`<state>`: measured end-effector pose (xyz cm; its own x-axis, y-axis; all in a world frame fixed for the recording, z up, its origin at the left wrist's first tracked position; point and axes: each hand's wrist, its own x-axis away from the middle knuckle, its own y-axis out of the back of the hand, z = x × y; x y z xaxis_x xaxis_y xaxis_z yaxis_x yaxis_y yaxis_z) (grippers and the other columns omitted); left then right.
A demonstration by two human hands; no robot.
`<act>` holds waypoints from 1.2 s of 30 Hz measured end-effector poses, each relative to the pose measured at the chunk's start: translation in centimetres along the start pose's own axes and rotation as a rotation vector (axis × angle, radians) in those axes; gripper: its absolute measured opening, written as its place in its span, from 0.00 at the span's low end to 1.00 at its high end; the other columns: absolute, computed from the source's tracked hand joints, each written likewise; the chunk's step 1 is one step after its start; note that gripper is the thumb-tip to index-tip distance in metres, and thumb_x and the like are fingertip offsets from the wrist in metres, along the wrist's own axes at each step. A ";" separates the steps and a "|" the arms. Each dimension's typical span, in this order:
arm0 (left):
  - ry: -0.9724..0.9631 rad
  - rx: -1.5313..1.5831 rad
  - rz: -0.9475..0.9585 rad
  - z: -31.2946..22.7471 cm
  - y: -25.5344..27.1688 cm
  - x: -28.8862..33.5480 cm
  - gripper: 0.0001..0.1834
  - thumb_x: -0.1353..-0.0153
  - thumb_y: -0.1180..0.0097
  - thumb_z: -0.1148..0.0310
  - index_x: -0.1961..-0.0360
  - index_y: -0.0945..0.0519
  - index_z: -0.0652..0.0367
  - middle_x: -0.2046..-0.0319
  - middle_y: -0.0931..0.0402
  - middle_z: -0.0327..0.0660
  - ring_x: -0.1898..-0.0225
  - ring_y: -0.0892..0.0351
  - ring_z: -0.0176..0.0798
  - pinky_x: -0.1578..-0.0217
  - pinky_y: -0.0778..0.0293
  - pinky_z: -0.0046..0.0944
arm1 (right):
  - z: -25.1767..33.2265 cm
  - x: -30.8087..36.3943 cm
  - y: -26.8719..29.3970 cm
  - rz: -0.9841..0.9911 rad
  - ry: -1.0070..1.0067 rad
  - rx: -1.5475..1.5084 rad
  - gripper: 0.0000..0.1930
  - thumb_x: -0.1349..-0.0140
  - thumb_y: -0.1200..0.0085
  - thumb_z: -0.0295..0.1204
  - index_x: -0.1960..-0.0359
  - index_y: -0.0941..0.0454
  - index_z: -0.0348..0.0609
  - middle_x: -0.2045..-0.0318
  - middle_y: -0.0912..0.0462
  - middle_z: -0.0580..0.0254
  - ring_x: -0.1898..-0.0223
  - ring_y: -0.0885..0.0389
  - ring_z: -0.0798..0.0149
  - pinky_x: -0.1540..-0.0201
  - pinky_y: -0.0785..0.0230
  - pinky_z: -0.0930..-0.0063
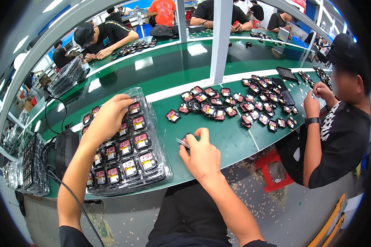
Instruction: Assembling small electronic components into plastic cases at a factory line using tweezers.
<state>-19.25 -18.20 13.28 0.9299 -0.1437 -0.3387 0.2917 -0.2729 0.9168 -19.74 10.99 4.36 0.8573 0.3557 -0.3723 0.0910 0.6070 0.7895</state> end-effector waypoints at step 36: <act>0.486 1.984 -0.193 -19.7 -8.6 16.7 0.33 0.43 0.23 0.64 0.40 0.27 0.59 0.44 0.23 0.62 0.40 0.20 0.53 0.40 0.24 0.50 | -0.7 10.8 7.2 0.181 0.144 -0.619 0.30 0.51 0.19 0.33 0.48 0.23 0.44 0.53 0.26 0.54 0.70 0.26 0.69 0.74 0.31 0.79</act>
<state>-1.79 0.50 3.93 0.9918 0.1278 -0.0034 0.0932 -0.7407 -0.6653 -10.14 19.75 5.69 0.7515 0.5558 -0.3554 -0.3933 0.8100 0.4350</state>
